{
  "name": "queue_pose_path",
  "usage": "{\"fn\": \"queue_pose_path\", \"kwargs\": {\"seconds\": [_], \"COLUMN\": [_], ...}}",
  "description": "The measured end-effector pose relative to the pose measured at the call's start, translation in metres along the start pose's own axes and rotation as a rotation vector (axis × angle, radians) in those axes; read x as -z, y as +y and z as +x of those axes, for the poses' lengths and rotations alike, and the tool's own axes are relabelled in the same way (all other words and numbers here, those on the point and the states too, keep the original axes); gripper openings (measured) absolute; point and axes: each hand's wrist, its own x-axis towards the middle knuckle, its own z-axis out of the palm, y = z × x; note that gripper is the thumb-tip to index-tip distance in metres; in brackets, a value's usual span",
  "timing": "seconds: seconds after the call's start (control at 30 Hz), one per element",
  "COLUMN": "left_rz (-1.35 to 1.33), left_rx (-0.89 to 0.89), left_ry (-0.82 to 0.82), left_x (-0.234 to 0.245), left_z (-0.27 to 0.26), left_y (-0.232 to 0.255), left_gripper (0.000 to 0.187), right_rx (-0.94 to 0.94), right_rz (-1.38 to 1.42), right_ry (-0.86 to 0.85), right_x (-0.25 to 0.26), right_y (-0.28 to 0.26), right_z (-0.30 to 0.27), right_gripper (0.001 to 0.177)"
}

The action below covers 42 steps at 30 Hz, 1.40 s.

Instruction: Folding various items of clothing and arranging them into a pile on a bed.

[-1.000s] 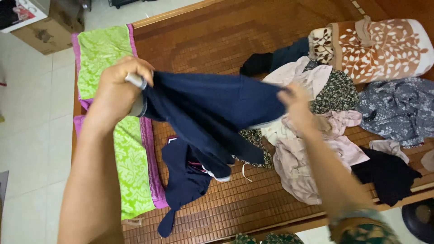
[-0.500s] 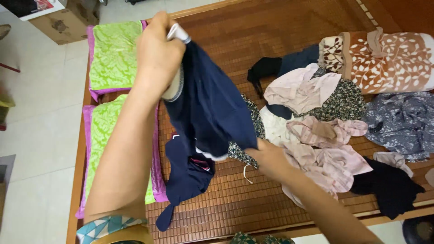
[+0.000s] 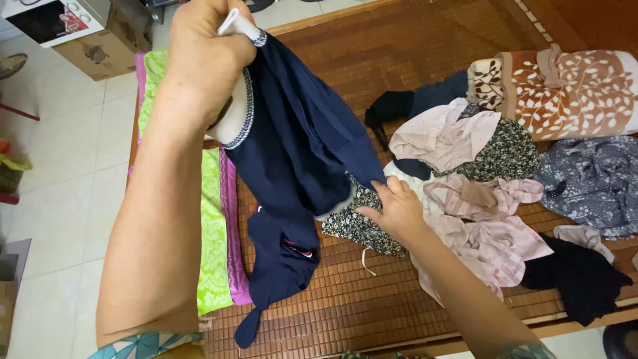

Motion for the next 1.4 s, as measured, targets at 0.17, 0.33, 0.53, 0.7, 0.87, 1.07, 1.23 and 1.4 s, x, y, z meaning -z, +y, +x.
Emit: {"fn": "queue_pose_path", "kwargs": {"seconds": [0.17,0.33,0.53,0.7,0.87,1.07,1.23,1.4], "left_rz": [-0.255,-0.491,-0.578,-0.695,-0.858,-0.906,-1.041,-1.036], "left_rx": [0.080,0.129,0.078,0.056,-0.060,-0.170,-0.129,-0.109], "left_ry": [-0.090,-0.209,-0.360,-0.312,-0.376,-0.285,-0.292,-0.400], "left_x": [0.013,0.034,0.040,0.035,0.042,0.047,0.040,0.024], "left_z": [-0.001,0.001,-0.001,-0.003,-0.013,-0.010,-0.012,-0.015], "left_y": [0.015,0.032,0.056,0.061,0.055,0.049,0.055,0.044], "left_gripper": [0.022,0.024,0.027,0.031,0.029,0.028,0.027,0.026], "right_rx": [-0.056,0.072,0.100,0.115,0.131,0.278,0.029,-0.285], "right_rz": [-0.055,0.082,0.288,0.254,0.448,0.525,0.658,0.914], "right_ry": [0.027,0.022,0.006,-0.129,-0.194,-0.175,-0.264,-0.370], "right_x": [0.027,0.038,0.028,0.024,0.013,0.010,-0.006,-0.028], "right_y": [0.014,0.038,0.066,0.032,0.020,0.010,0.009,-0.015], "right_z": [0.012,0.015,0.020,0.023,0.032,0.053,0.075,0.061], "right_gripper": [0.087,0.087,0.072,0.068,0.061,0.060,0.051,0.052]}}
